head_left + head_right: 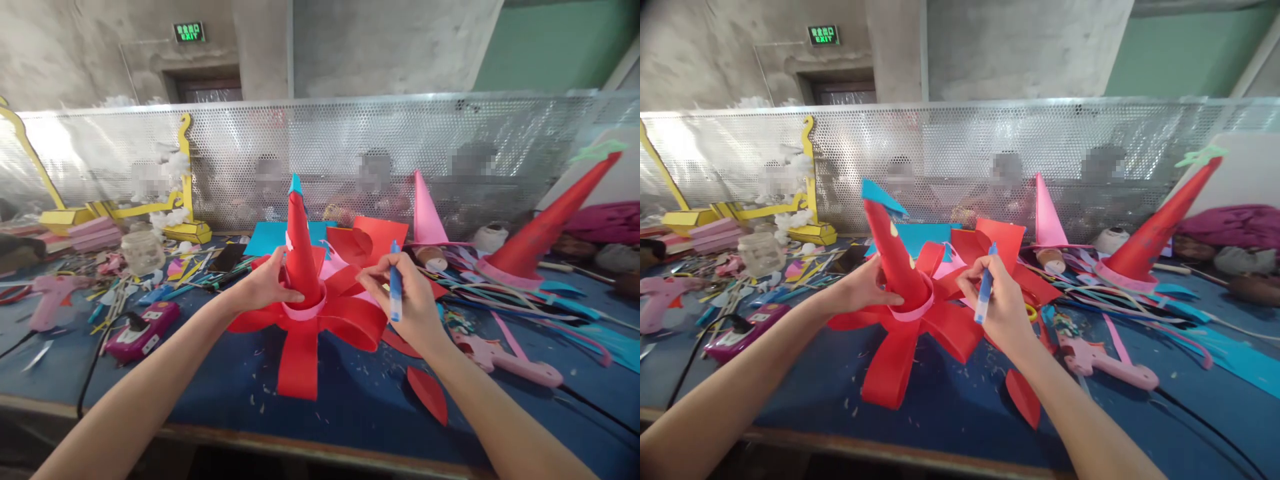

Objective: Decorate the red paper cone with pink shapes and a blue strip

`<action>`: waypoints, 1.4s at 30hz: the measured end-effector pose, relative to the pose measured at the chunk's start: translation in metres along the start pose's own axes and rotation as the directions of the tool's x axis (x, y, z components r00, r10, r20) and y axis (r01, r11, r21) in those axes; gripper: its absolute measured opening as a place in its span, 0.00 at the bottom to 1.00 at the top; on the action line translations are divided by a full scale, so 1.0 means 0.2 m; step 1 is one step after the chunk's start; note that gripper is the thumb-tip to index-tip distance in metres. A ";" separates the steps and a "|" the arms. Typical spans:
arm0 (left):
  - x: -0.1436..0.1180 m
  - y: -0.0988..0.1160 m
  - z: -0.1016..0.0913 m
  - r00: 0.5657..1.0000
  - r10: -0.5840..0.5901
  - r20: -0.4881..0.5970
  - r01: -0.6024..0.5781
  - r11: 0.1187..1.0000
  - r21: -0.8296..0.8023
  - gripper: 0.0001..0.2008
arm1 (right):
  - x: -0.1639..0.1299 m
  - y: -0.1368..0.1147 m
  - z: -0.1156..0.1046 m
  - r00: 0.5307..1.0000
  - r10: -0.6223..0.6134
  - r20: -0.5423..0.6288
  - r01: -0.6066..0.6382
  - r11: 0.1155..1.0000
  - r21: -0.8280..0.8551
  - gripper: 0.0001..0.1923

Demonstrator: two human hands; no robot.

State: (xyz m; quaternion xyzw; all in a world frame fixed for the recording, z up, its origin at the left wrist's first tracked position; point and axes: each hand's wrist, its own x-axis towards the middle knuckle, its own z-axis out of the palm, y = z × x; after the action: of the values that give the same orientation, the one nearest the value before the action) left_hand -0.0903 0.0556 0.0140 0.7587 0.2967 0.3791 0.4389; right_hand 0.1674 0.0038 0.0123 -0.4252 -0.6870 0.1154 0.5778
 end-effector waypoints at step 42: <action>-0.01 -0.15 -0.09 0.964 -0.096 0.248 0.126 0.986 -0.108 0.38 | -0.12 0.04 0.16 0.547 0.044 0.836 0.617 0.654 -0.438 0.21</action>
State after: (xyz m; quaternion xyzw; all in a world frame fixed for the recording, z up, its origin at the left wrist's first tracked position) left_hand -0.1096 0.0742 -0.0082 0.7529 0.2592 0.2759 0.5383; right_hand 0.1422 0.0024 -0.0183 -0.3804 -0.9209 -0.0826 0.0184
